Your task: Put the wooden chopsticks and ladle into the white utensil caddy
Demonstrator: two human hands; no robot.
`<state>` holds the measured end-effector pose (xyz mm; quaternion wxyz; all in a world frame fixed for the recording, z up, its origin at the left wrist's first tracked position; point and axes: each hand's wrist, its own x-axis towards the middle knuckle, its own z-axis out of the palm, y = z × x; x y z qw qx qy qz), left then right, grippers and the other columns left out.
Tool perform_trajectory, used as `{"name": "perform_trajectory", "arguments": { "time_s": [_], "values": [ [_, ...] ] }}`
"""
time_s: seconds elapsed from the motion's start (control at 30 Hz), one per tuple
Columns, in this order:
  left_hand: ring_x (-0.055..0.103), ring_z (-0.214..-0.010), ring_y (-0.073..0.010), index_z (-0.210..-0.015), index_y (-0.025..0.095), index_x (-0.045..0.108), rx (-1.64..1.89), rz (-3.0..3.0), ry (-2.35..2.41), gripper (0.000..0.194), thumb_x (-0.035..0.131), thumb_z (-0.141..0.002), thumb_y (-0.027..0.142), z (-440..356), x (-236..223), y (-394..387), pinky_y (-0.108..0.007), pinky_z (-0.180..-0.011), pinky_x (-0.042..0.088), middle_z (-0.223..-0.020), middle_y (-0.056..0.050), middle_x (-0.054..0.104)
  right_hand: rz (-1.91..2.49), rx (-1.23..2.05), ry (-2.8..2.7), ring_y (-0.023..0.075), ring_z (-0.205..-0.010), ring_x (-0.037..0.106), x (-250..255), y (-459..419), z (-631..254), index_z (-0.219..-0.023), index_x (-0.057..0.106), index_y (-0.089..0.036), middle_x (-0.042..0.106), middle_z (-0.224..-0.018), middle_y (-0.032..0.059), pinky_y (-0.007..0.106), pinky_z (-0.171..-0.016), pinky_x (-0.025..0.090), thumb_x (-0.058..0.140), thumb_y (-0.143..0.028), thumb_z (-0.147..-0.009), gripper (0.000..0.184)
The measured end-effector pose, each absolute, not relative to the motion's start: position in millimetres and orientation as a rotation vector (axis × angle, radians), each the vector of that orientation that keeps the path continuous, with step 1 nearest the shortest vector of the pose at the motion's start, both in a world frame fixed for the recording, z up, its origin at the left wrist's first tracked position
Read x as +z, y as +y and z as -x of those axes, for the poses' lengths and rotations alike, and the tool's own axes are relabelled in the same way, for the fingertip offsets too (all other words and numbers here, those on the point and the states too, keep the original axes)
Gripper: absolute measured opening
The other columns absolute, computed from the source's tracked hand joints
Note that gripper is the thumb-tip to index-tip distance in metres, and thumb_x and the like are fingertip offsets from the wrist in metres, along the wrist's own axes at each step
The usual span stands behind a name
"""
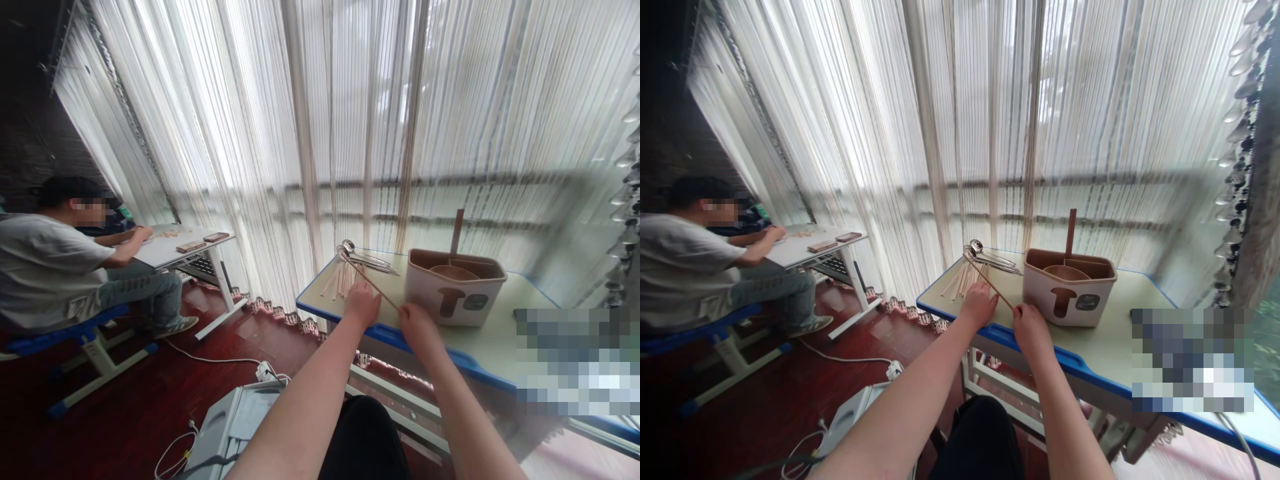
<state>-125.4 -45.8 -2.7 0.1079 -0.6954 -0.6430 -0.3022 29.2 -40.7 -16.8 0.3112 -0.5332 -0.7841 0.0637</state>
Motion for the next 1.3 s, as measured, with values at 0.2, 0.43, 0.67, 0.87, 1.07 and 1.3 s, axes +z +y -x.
{"name": "perform_trajectory", "arguments": {
  "time_s": [0.2, 0.43, 0.67, 0.87, 1.07, 1.3],
  "values": [
    [0.05, -0.104, -0.0247, -0.105, 0.007, 0.055, -1.015, 1.939, -1.872, 0.032, 0.039, -0.086, 0.028, 124, -4, -47, -0.039, -0.094, 0.039, -0.107, -0.017, 0.057, 1.308, 0.245, -2.058, 0.0209, -0.085, 0.056, -21, -37, -33, -0.088, 0.062, -0.012, 0.062, -0.088, 0.0121, 0.029, -0.078, 0.038, 0.037, -0.026, -0.086, 0.028],
    [0.05, -0.103, -0.0253, -0.099, 0.006, 0.056, -1.005, 2.025, -1.828, 0.03, 0.047, -0.08, 0.028, 123, 0, -51, -0.038, -0.094, 0.039, -0.1, -0.016, 0.058, 1.27, 0.357, -2.063, 0.0203, -0.083, 0.057, -18, -39, -32, -0.089, 0.061, -0.012, 0.063, -0.088, 0.0115, 0.03, -0.076, 0.04, 0.041, -0.022, -0.083, 0.023],
    [0.051, -0.101, -0.0241, -0.097, 0.01, 0.056, -1.084, 2.068, -1.743, 0.034, 0.039, -0.087, 0.036, 123, 2, -59, -0.04, -0.092, 0.039, -0.097, -0.014, 0.058, 1.219, 0.325, -2.121, 0.0201, -0.088, 0.057, -10, -49, -35, -0.094, 0.063, -0.013, 0.064, -0.094, 0.0105, 0.029, -0.081, 0.04, 0.038, -0.024, -0.086, 0.029],
    [0.054, -0.095, -0.0229, -0.088, 0.01, 0.06, -1.119, 2.077, -1.649, 0.038, 0.031, -0.092, 0.035, 123, 0, -60, -0.038, -0.088, 0.041, -0.088, -0.014, 0.061, 1.218, 0.306, -2.086, 0.0201, -0.088, 0.057, -8, -52, -38, -0.093, 0.063, -0.011, 0.064, -0.093, 0.0107, 0.029, -0.08, 0.041, 0.039, -0.023, -0.084, 0.029],
    [0.056, -0.089, -0.0226, -0.082, 0.01, 0.061, -1.122, 2.061, -1.653, 0.042, 0.027, -0.093, 0.033, 124, -2, -53, -0.038, -0.084, 0.043, -0.082, -0.013, 0.062, 1.232, 0.329, -2.035, 0.0193, -0.088, 0.056, -12, -48, -35, -0.094, 0.064, -0.013, 0.063, -0.093, 0.0102, 0.028, -0.079, 0.041, 0.044, -0.021, -0.082, 0.025],
    [0.056, -0.088, -0.0229, -0.081, 0.012, 0.061, -1.171, 2.047, -1.631, 0.04, 0.029, -0.092, 0.033, 126, -2, -49, -0.039, -0.082, 0.045, -0.081, -0.013, 0.062, 1.216, 0.336, -2.033, 0.0184, -0.086, 0.057, -15, -46, -35, -0.093, 0.064, -0.014, 0.063, -0.093, 0.0093, 0.027, -0.08, 0.041, 0.046, -0.02, -0.081, 0.022]
  ]
}}
